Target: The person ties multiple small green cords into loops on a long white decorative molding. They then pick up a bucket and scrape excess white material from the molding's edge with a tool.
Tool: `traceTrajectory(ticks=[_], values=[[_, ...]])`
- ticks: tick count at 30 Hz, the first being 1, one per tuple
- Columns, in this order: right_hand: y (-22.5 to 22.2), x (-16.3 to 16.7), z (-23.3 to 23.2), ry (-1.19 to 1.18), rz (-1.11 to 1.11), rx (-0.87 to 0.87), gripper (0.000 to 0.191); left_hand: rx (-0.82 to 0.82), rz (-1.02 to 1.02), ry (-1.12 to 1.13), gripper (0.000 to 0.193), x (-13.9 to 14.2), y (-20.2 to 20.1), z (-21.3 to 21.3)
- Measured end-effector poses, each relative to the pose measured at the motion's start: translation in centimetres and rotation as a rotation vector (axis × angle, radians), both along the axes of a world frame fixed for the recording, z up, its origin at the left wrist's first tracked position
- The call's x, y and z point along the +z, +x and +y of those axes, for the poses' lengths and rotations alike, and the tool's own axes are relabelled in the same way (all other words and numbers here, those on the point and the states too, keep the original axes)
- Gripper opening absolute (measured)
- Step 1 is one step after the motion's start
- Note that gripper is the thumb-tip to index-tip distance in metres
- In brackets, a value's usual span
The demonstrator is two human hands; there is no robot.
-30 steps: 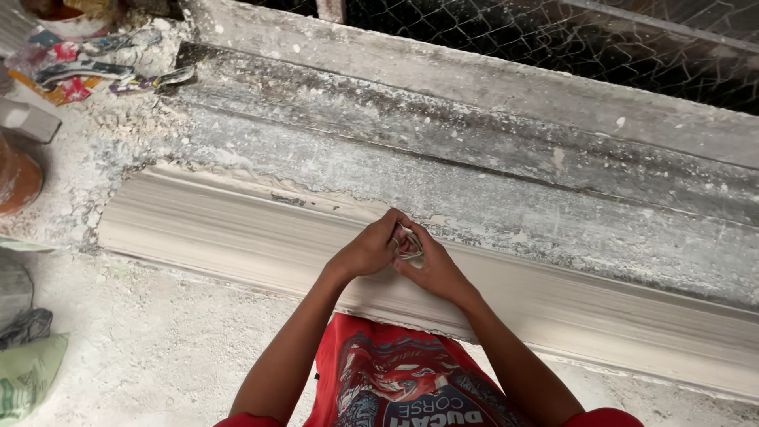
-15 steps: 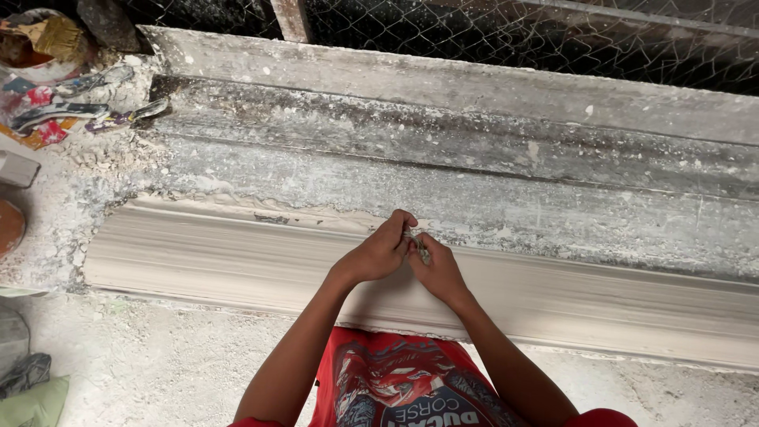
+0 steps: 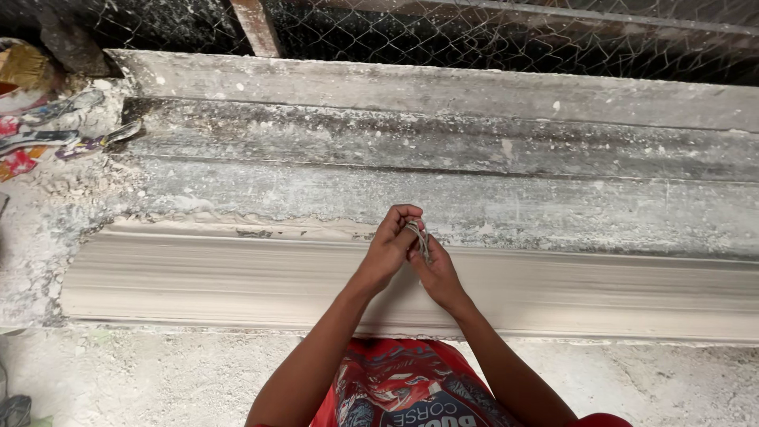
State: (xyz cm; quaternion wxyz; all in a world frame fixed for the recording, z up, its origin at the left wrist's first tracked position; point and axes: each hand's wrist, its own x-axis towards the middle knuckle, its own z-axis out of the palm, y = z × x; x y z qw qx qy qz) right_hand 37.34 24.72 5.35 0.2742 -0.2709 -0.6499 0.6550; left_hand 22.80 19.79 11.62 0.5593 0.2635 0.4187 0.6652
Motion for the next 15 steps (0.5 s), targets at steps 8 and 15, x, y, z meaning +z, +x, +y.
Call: traceTrajectory(ticks=[8, 15], values=[[1.6, 1.6, -0.4, -0.041, 0.051, 0.013, 0.013, -0.028, 0.051, -0.047, 0.028, 0.8, 0.6, 0.7], [2.3, 0.9, 0.5, -0.124, 0.127, 0.095, 0.011, -0.056, 0.057, -0.135, 0.027, 2.7, 0.5, -0.4]])
